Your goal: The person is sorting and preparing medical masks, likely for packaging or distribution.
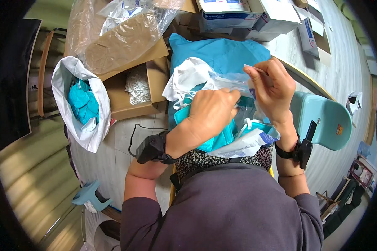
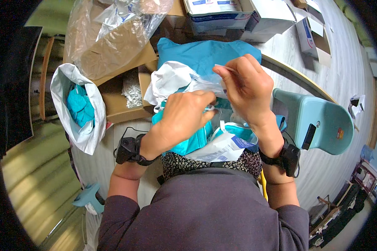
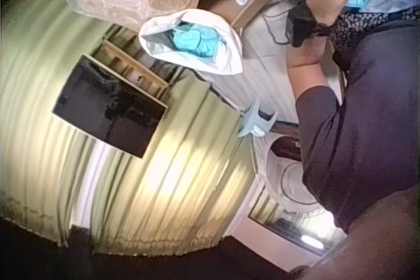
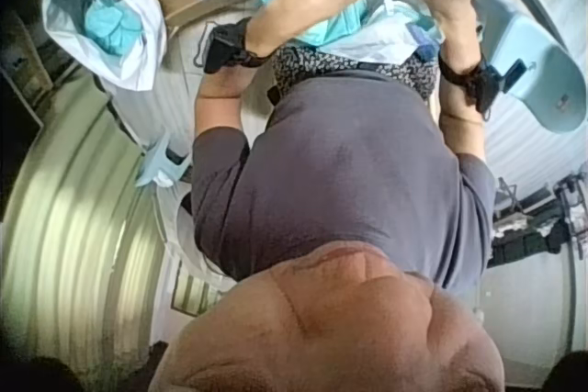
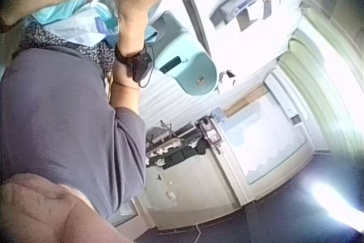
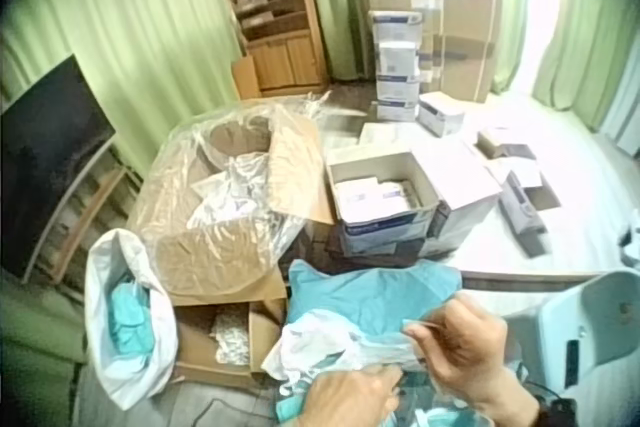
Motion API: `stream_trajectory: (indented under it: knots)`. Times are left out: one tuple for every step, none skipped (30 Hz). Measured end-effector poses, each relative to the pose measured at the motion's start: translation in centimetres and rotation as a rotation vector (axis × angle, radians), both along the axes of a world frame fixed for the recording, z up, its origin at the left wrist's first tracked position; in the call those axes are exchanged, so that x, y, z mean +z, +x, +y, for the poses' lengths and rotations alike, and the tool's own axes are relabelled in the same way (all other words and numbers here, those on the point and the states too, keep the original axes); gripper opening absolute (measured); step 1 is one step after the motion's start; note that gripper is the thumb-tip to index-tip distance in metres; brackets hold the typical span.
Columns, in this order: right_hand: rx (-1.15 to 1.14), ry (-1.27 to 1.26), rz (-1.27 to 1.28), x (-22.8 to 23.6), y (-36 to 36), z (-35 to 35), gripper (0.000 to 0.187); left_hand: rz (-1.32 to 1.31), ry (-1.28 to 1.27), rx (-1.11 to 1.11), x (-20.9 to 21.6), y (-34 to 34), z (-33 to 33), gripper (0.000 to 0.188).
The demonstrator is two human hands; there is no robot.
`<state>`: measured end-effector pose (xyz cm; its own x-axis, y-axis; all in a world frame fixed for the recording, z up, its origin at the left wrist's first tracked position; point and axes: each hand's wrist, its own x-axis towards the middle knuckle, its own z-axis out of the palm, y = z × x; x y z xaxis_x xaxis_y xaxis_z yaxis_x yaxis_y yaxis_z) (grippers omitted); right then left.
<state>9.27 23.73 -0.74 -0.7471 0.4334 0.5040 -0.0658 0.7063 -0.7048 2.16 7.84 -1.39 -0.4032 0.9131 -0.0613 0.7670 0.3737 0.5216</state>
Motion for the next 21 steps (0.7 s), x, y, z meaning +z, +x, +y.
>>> stream_trajectory:
  knots:
    - [0.002,-0.011,0.003,-0.1,0.0,0.0,0.019,-0.005,-0.009,-0.008,0.0,0.1,0.1,0.017]
    - [0.000,-0.014,-0.008,-0.1,0.0,-0.1,0.019,-0.009,-0.018,-0.015,0.1,0.4,0.1,0.017]
    - [-0.002,-0.017,-0.018,-0.1,0.0,-0.2,0.019,-0.014,-0.027,-0.022,0.1,0.5,0.2,0.018]
    - [-0.003,-0.020,-0.028,-0.1,0.0,-0.2,0.019,-0.034,0.036,-0.013,0.1,0.5,0.2,0.016]
    - [-0.004,-0.005,-0.025,-0.2,0.0,-0.1,0.019,-0.054,0.100,-0.004,0.1,0.5,0.0,0.015]
    - [-0.006,0.010,-0.022,-0.3,0.1,0.1,0.019,-0.074,0.163,0.003,0.2,0.4,-0.1,0.015]
    - [-0.008,0.025,-0.019,-0.5,0.1,0.2,0.019,-0.153,0.211,0.032,0.3,0.2,-0.2,0.013]
    - [-0.011,-0.002,-0.024,-0.5,0.2,0.2,0.019,-0.231,0.258,0.063,0.4,0.1,-0.4,0.012]
    - [-0.018,-0.026,-0.031,-0.5,0.3,0.2,0.019,-0.311,0.306,0.089,0.5,-0.1,-0.6,0.011]
    - [-0.025,-0.051,-0.037,-0.5,0.4,0.2,0.019,-0.439,0.399,0.125,0.5,-0.2,-0.8,0.009]
    - [-0.034,-0.050,-0.033,-0.5,0.4,0.2,0.019,-0.568,0.490,0.162,0.5,-0.3,-1.0,0.008]
    - [-0.040,-0.051,-0.029,-0.7,0.4,0.1,0.019,-0.695,0.579,0.204,0.5,-0.4,-1.3,0.006]
    - [-0.045,-0.053,-0.025,-0.8,0.4,0.0,0.019,-0.846,0.586,0.220,1.0,-0.8,-1.8,0.003]
    - [-0.043,-0.015,-0.034,-0.8,0.4,-0.2,0.020,-0.873,0.650,0.252,1.2,-1.1,-2.1,0.003]
    - [-0.041,0.026,-0.043,-0.6,0.5,-0.3,0.020,-0.901,0.716,0.284,1.3,-1.3,-2.3,0.003]
    - [-0.039,0.068,-0.053,-0.5,0.5,-0.3,0.020,-0.928,0.783,0.316,1.6,-1.5,-2.6,0.004]
    - [-0.038,0.072,-0.057,-0.7,0.5,-0.4,0.020,-0.889,0.817,0.394,2.1,-2.0,-3.0,0.008]
    - [-0.039,0.076,-0.062,-1.1,0.7,-0.3,0.020,-0.850,0.849,0.468,2.5,-2.5,-3.5,0.013]
    - [-0.041,0.079,-0.066,-1.5,0.9,-0.2,0.021,-1.240,0.926,0.900,2.7,-2.4,-4.9,0.011]
    - [-0.058,0.088,-0.083,-1.8,1.2,0.0,0.021,-1.385,0.954,1.037,2.9,-3.0,-6.0,0.011]
    - [-0.061,0.095,-0.094,-1.8,1.3,0.0,0.021,-1.508,1.012,1.196,3.5,-3.4,-7.5,0.011]
